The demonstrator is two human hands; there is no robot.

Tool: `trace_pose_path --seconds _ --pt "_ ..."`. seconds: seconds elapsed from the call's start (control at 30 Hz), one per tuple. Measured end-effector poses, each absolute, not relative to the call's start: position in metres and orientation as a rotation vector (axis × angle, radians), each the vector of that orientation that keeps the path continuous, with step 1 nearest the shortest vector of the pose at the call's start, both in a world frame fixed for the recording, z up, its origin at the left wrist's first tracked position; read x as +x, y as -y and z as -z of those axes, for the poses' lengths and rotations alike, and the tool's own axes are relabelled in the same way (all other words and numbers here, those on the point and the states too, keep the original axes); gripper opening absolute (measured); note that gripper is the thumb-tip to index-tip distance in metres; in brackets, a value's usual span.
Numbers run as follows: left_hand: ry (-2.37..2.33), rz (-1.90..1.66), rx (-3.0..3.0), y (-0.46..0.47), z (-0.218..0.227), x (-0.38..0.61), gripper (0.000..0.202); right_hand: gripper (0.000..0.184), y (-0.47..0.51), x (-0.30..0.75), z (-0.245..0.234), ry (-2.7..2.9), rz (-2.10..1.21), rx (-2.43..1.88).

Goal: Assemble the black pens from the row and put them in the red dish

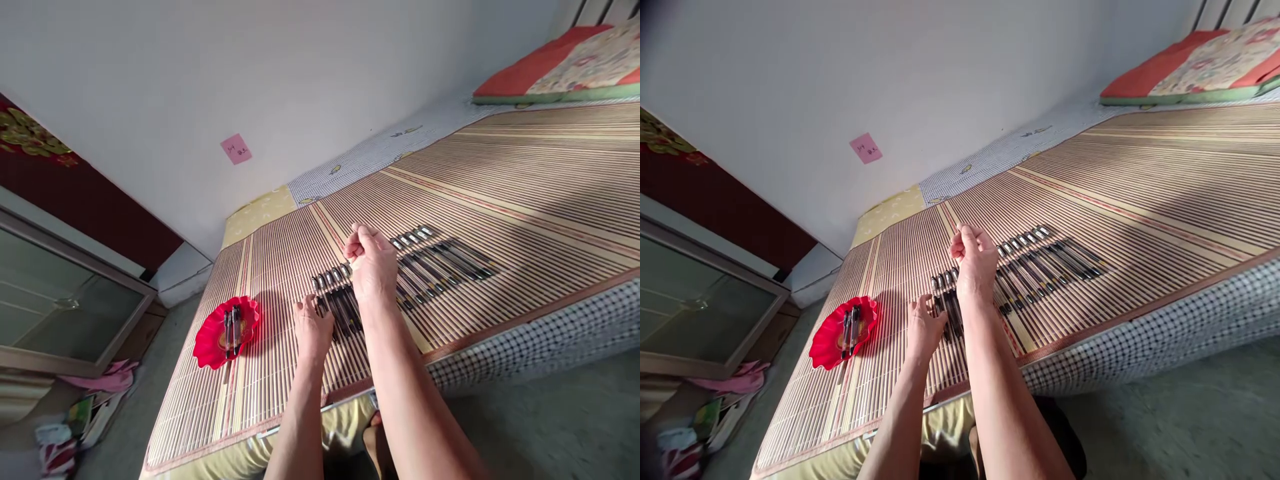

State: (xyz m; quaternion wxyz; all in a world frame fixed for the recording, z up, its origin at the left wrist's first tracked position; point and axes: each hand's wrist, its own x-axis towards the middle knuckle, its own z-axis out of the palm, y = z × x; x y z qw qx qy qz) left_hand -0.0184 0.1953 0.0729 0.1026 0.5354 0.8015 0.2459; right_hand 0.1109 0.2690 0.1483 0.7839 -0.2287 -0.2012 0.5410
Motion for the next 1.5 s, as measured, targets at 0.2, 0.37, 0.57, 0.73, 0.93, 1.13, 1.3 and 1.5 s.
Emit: trace_pose_path --seconds 0.2,0.37,0.57,0.73,0.93,1.13,1.3,1.5 --pt "-2.437 -0.635 1.543 -0.181 -0.079 -0.034 0.053 0.028 -0.272 0.107 -0.143 0.416 -1.210 -0.509" --pt "-2.574 -0.688 1.372 -0.174 -0.079 -0.057 0.032 0.027 -0.273 0.095 -0.139 0.430 -1.266 -0.517" --pt "-2.476 -0.980 1.164 -0.170 -0.074 -0.089 0.015 0.030 -0.268 0.076 -0.125 0.689 -1.352 -0.659" --pt "-2.127 -1.310 1.051 -0.167 -0.073 -0.110 0.021 0.034 -0.267 0.047 -0.103 1.124 -1.408 -0.807" --pt "-1.427 -1.602 0.830 -0.168 -0.077 -0.112 0.037 0.040 -0.264 0.018 -0.089 1.231 -1.558 -0.905" --pt "-1.271 -1.562 0.786 -0.164 -0.074 -0.109 0.034 0.045 -0.257 0.019 -0.089 1.353 -1.611 -0.805" --pt "-1.250 -1.589 0.823 -0.161 -0.076 -0.110 0.035 0.045 -0.256 0.021 -0.096 1.284 -1.563 -0.815" --pt "-1.270 -1.568 0.968 -0.155 -0.077 -0.118 0.041 0.041 -0.255 0.036 -0.115 0.984 -1.335 -0.752"
